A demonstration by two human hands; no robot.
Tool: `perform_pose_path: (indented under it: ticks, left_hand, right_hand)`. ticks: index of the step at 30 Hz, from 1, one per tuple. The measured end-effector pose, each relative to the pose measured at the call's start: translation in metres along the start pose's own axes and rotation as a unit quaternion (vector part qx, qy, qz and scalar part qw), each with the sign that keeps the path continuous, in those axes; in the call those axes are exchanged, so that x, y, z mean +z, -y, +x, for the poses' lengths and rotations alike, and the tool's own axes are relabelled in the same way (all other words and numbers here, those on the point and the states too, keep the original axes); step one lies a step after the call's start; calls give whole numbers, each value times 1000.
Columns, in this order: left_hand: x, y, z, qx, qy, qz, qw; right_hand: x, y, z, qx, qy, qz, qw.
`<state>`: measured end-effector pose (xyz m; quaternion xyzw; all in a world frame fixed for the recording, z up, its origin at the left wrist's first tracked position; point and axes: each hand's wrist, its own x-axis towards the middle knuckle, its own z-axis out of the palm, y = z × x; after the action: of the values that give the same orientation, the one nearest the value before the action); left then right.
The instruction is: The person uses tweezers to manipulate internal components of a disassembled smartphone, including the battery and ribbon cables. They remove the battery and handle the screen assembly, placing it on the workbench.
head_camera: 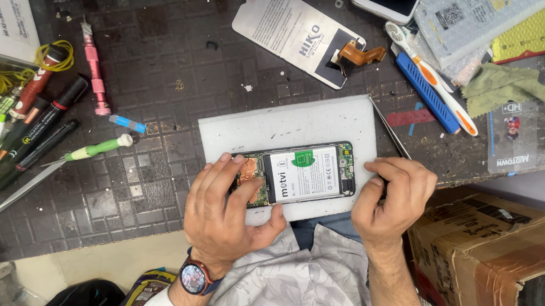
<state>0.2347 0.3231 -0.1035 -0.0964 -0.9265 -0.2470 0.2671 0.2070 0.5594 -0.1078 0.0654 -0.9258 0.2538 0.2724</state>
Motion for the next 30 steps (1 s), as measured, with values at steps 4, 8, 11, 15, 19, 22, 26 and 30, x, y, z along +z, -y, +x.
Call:
perform_pose_path:
  ticks: [4, 8, 11, 15, 19, 22, 26, 30]
  left_hand:
    - [0, -1, 1, -2, -1, -4, 1000]
    - [-1, -1, 2, -3, 4, -2, 1000]
    - [-1, -1, 2, -6, 6, -2, 1000]
    - [-1, -1, 2, -7, 8, -5, 1000]
    - [-2, -1, 3, 2, 1, -4, 1000]
    - [-3, -2, 4, 5, -2, -2, 1000]
    - [-4, -2, 4, 0, 7, -2, 1000]
    - [-5, -3, 5, -2, 7, -6, 1000]
  right_hand:
    - [0, 1, 1, 1, 0, -1, 1000]
    - [0, 2, 2, 0, -3, -4, 1000]
    - [0, 2, 2, 3, -1, -5, 1000]
    - [0, 2, 3, -5, -3, -3, 1000]
    - [0, 4, 4, -3, -3, -3, 1000]
    - [0, 5, 5, -4, -6, -1, 1000]
    - [-1, 6, 5, -4, -7, -2, 1000]
    - [-1, 7, 5, 0, -2, -1, 1000]
